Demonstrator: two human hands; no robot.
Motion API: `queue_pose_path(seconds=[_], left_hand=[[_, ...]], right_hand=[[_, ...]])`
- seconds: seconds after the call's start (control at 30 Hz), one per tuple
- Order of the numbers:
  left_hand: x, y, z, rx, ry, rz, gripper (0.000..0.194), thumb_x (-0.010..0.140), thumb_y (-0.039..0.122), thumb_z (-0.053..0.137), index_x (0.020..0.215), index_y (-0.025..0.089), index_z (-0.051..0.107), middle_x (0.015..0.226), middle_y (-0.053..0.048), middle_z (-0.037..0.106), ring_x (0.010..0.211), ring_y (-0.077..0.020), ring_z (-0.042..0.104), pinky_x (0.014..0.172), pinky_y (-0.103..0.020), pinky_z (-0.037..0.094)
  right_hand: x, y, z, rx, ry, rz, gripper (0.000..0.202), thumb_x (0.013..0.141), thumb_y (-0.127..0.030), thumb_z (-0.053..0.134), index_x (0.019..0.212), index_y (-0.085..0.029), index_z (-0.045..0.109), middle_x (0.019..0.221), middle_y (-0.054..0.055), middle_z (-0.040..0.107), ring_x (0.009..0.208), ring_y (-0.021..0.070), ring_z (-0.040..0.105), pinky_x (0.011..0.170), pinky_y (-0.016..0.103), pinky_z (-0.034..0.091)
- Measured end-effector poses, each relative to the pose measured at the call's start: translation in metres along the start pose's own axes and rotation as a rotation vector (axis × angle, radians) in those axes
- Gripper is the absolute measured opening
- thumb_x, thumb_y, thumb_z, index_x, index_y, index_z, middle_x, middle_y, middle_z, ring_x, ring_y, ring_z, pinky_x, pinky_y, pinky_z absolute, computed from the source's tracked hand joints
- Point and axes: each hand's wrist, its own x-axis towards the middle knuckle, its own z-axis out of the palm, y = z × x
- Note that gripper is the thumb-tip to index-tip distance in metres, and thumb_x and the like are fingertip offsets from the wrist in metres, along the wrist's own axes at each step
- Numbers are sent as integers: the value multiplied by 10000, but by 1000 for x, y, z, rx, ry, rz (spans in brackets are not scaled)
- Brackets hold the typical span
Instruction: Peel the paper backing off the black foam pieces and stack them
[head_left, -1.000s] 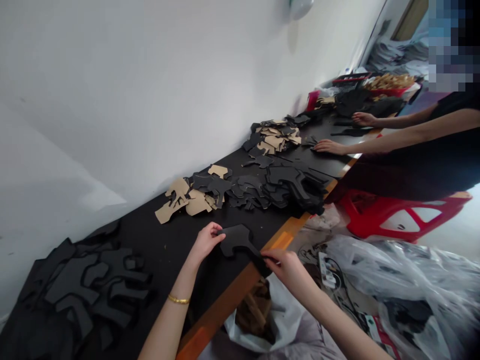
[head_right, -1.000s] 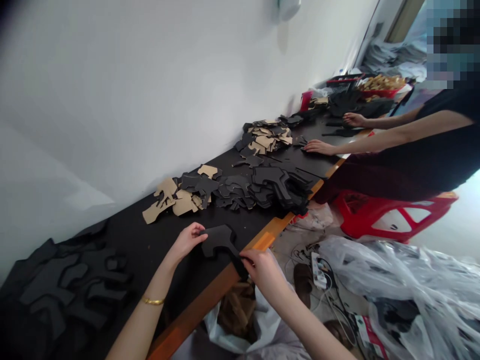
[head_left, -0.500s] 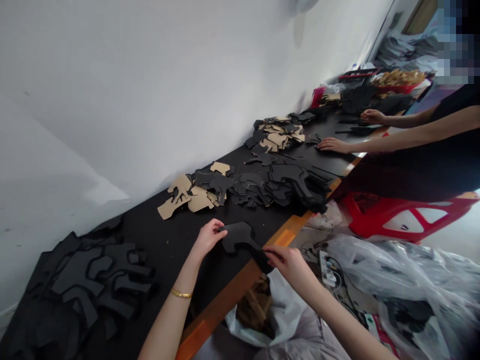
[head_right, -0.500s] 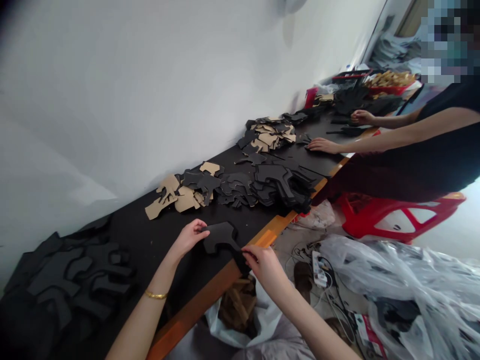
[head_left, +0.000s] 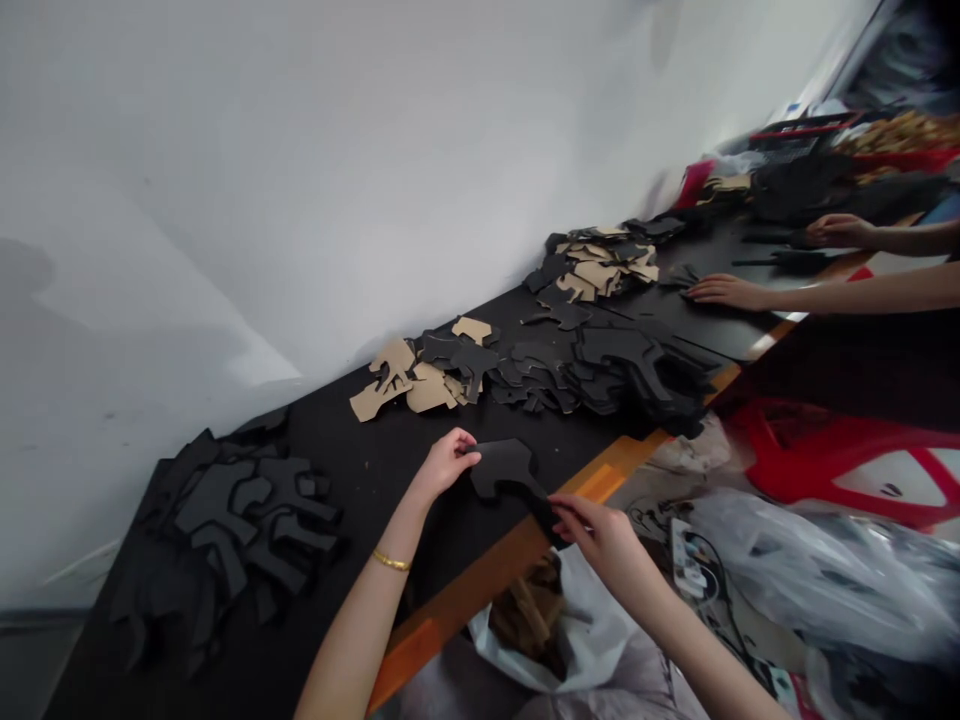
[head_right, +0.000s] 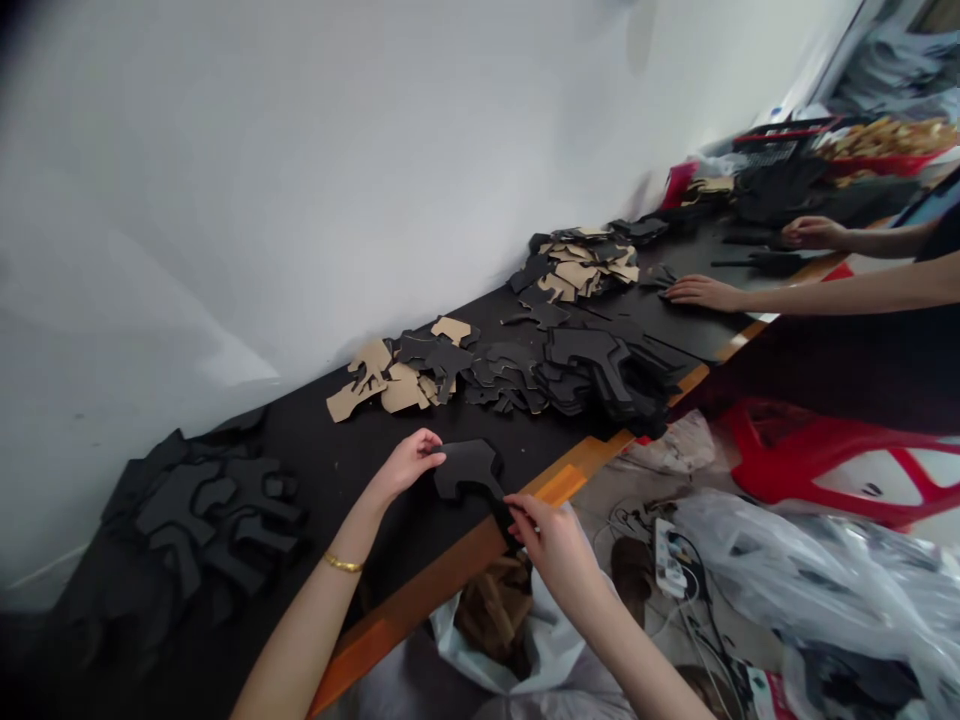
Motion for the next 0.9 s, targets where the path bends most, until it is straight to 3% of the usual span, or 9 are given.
queue_pose_path(seconds=[0.33,0.63,0.9], left_hand=[[2,-3,-1,3,-10,22,174,683,224,663,820,185,563,743,6,604,710,-147,578,653,-250,444],[2,0,0,34,-12,17,191,675,260,653,819,189,550,752,-2,614,707,-156,578,662,-265,435],[2,0,0,23,-6,12,214,668,289,665,822,190,554,765,-4,616,705,-154,580,658,-263,439]], right_hand=[[1,-7,-4,-148,-27,-116,262,846,-262,468,902,-190,714,934,101,696,691,186,682,607,291,573],[11,-15,-7,-380,-104,-155,286,767,-99,478,881,-168,732,880,83,714,756,186,671,693,272,529],[18,-17,-10,-432,-162,-164,294,757,-60,483,839,-186,735,880,77,711,815,185,656,752,268,498]])
